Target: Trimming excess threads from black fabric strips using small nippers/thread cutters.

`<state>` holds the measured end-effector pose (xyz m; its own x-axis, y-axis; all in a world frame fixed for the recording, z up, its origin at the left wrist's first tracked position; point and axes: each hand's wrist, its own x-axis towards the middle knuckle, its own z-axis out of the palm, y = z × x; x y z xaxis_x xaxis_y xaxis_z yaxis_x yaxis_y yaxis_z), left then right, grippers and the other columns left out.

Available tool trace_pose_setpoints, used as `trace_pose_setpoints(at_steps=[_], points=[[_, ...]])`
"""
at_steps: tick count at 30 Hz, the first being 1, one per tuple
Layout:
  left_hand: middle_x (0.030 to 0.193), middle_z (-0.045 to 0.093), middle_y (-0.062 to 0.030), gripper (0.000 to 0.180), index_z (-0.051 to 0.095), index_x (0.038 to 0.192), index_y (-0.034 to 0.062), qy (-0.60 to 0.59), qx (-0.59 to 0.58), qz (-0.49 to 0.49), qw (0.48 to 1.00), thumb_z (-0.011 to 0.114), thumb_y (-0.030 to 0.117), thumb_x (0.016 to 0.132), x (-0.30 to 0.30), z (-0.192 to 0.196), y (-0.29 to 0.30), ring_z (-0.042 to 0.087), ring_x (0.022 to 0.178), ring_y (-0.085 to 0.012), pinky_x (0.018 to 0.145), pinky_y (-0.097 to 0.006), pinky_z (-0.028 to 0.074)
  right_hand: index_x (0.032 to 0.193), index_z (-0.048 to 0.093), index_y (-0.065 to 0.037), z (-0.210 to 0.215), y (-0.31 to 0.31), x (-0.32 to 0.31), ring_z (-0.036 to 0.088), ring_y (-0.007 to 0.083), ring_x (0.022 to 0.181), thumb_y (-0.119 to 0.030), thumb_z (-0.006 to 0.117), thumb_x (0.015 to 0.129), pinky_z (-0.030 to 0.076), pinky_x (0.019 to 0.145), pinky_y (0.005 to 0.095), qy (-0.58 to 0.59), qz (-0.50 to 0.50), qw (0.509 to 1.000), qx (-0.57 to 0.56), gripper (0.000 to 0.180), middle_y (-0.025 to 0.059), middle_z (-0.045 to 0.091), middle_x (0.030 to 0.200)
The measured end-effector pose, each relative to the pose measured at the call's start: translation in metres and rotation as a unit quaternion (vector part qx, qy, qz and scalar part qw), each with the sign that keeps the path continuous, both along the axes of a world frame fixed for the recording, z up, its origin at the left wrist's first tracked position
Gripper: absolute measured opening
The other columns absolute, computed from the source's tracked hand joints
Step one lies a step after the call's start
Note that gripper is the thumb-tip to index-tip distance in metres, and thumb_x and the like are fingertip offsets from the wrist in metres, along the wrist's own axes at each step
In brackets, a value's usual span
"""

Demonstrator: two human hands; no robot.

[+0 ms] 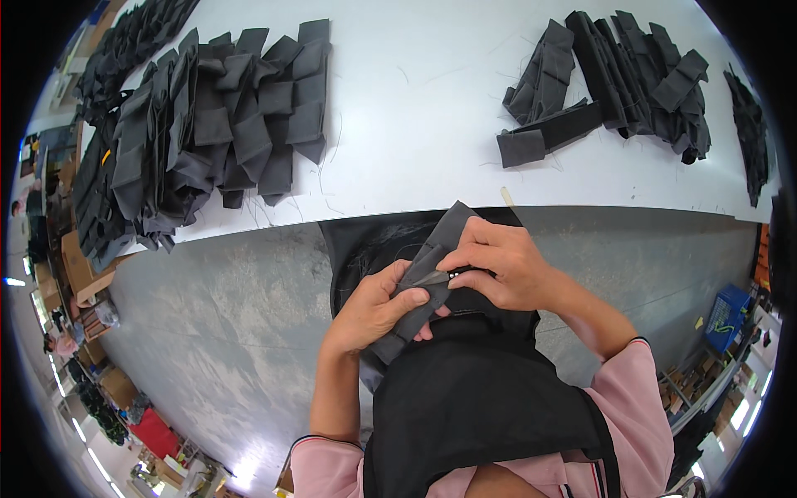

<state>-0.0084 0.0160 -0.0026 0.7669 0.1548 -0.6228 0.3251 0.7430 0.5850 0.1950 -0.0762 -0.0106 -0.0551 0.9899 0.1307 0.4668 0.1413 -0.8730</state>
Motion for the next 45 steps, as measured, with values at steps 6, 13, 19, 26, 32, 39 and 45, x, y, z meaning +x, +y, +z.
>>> trace_pose_setpoints(at_steps=[6,13,19,26,32,39,45], points=[[0.086,0.067,-0.0132,0.027,0.047,0.112,-0.0031,0.017,0.023,-0.009,1.0,0.054,0.015,0.093,0.002,0.002,0.001,0.064,0.061,-0.0133,0.057,-0.024,0.053,0.089,0.064,-0.006,0.006,0.002,-0.003,0.053,0.022,0.065,-0.008,0.071,0.067,0.041,0.055,0.032,0.024,-0.034,0.998,-0.039,0.023,0.0067,0.05,0.08],[0.086,0.067,-0.0114,0.024,0.049,0.11,-0.003,0.033,0.05,-0.028,0.998,0.054,0.012,0.092,0.002,0.001,0.0,0.064,0.062,-0.0119,0.057,-0.024,0.053,0.091,0.066,-0.006,0.004,0.008,-0.003,0.049,0.0191,0.062,-0.005,0.073,0.066,0.039,0.053,0.0294,0.047,0.0,0.998,-0.044,0.025,0.0064,0.049,0.076],[0.086,0.067,-0.0116,0.024,0.049,0.11,-0.0032,0.041,0.046,-0.006,0.998,0.054,0.012,0.092,0.003,0.002,0.0,0.063,0.063,-0.0124,0.057,-0.024,0.053,0.089,0.067,-0.005,-0.001,0.002,-0.009,0.05,0.0211,0.062,-0.004,0.073,0.065,0.04,0.053,0.0306,-0.008,-0.048,0.998,0.035,0.025,0.0071,0.049,0.073],[0.102,0.064,-0.0182,0.038,0.041,0.122,-0.0012,0.011,0.085,0.164,0.983,0.056,0.017,0.092,0.005,-0.007,-0.007,0.065,0.072,-0.0175,0.066,-0.028,0.053,0.089,0.064,-0.003,0.005,-0.002,-0.013,0.052,0.0206,0.061,-0.003,0.072,0.069,0.043,0.055,0.0301,0.037,-0.144,0.989,-0.007,0.021,0.0061,0.05,0.076],[0.115,0.058,-0.0223,0.045,0.034,0.125,0.0049,-0.072,0.101,0.258,0.958,0.058,0.023,0.092,0.01,-0.018,-0.019,0.064,0.087,-0.0217,0.079,-0.034,0.052,0.093,0.066,-0.005,0.008,-0.012,-0.025,0.05,0.0182,0.061,-0.002,0.075,0.066,0.039,0.052,0.0271,-0.005,-0.17,0.985,0.014,0.029,0.006,0.05,0.075],[0.118,0.057,-0.021,0.043,0.033,0.122,0.006,-0.08,0.185,0.26,0.944,0.057,0.026,0.092,0.011,-0.024,-0.026,0.06,0.097,-0.0216,0.088,-0.035,0.047,0.09,0.065,-0.005,0.015,0.001,-0.028,0.053,0.0202,0.059,-0.005,0.075,0.064,0.041,0.05,0.0289,-0.092,-0.143,0.984,0.051,0.028,0.005,0.052,0.071],[0.119,0.056,-0.0218,0.044,0.033,0.123,0.005,-0.065,0.18,0.264,0.945,0.056,0.027,0.093,0.012,-0.026,-0.028,0.061,0.094,-0.0212,0.087,-0.034,0.048,0.088,0.065,-0.005,0.016,0.001,-0.026,0.053,0.019,0.058,-0.007,0.075,0.063,0.041,0.05,0.0292,-0.13,-0.132,0.981,0.06,0.026,0.0036,0.051,0.07]])
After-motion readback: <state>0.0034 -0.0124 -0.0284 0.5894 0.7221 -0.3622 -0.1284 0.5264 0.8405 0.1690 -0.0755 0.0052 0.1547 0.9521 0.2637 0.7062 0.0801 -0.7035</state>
